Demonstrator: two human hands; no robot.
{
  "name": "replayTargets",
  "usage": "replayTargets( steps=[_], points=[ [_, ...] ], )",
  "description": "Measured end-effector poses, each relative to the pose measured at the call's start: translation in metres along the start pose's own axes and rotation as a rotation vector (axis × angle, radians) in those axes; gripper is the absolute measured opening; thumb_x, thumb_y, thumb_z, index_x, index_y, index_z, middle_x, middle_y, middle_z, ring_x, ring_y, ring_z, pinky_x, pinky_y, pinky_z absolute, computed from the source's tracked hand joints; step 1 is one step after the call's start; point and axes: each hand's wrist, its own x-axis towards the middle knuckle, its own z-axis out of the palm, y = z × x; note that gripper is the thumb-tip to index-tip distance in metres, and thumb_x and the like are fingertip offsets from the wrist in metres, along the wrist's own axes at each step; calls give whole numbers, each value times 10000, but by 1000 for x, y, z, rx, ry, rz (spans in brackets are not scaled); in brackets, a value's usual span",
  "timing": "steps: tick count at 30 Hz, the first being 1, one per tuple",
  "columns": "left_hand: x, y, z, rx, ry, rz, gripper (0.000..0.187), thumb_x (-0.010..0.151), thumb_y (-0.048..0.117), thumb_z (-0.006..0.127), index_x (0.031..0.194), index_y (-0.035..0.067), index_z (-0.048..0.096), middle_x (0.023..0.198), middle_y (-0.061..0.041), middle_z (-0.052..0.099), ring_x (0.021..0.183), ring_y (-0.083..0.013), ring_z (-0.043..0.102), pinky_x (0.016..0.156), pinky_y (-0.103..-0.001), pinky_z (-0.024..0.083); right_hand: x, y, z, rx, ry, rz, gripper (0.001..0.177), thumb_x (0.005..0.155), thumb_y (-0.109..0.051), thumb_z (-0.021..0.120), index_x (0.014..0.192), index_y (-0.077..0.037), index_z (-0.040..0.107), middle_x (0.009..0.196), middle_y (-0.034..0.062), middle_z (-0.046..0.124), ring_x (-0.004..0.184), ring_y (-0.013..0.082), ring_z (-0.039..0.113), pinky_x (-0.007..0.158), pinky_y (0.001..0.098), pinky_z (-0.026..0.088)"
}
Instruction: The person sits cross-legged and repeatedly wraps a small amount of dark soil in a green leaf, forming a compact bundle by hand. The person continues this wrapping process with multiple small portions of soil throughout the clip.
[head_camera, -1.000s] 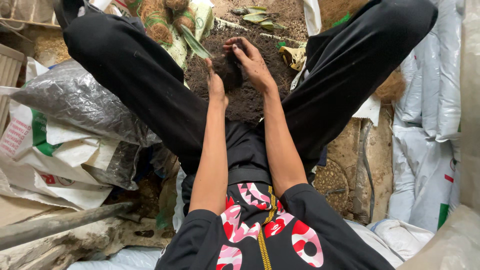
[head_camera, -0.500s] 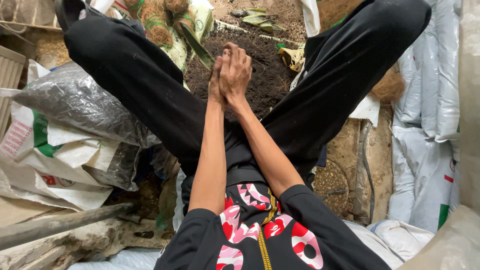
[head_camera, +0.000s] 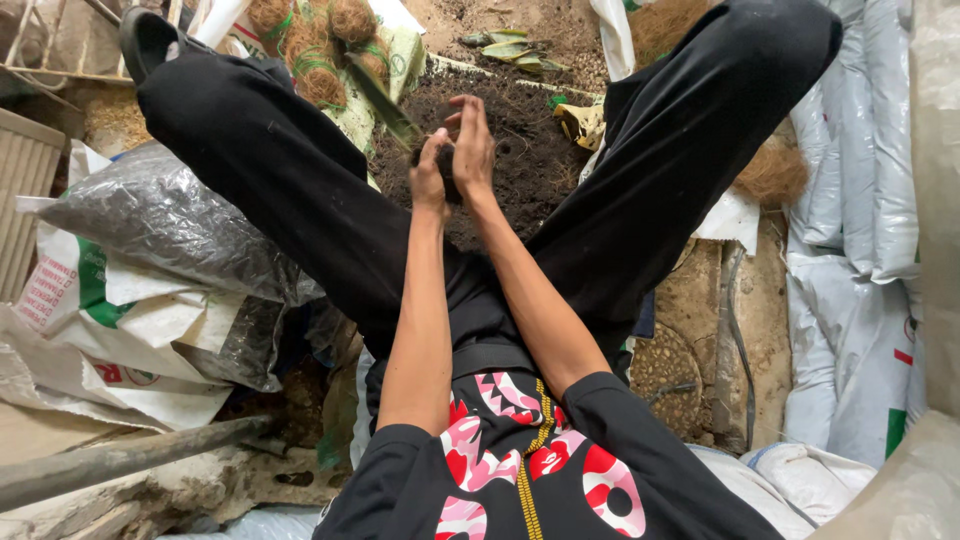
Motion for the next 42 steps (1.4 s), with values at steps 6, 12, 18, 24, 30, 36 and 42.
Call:
replayTargets(
  steps=[6,12,18,24,30,36,42],
  points=[
    [-8,3,1,-12,-66,-25,186,902,296,758,968,136,689,892,6,668,807,-135,656,742,-316,580,-7,3,0,-395,244,-400,394,1126,-432,249,1140,-174,546,868,38,618,755,219,556,763,410,497],
    [-3,1,-6,92,-33,55,206,890,319,755,901,123,692,809,3,659,705,-131,641,633,-312,551,-3,18,11,-286,143,-238,371,1081,-406,283,1197,-173,547,805,33,622,754,208,586,680,392,514],
    [5,0,-11,-52,113,36,296,906,413,785,954,141,680,872,-12,658,726,-151,627,675,-306,556,32,95,-8,-307,112,51,440,1037,-533,471,1386,-272,529,1222,135,616,1136,293,610,999,477,525],
    [1,3,-14,157,210,56,334,878,347,801,1131,133,764,1136,44,734,1013,-39,625,847,-214,526,12,163,-23,-698,0,663,736,890,-542,676,1521,-400,324,1665,107,110,1519,371,118,1136,634,244],
    [-5,4,-18,-40,111,63,227,851,147,832,996,41,692,939,-54,703,781,-159,686,706,-323,576,4,207,8,-846,-487,366,1179,760,-565,795,1613,-237,50,1631,138,138,1478,393,143,1165,538,253],
    [-2,-4,-17,-79,122,57,268,828,136,833,992,26,653,872,-55,675,679,-161,662,604,-320,585,1,228,2,-708,-528,469,1000,773,-508,741,1598,-244,242,1408,248,602,1312,422,568,1053,490,477],
    [-8,3,-9,-18,126,63,329,807,167,858,1032,57,645,912,-34,677,724,-138,671,618,-308,591,-2,213,-17,-758,-839,-316,816,615,-342,909,1340,-123,605,1232,244,668,1066,431,647,867,468,539]
  ],
)
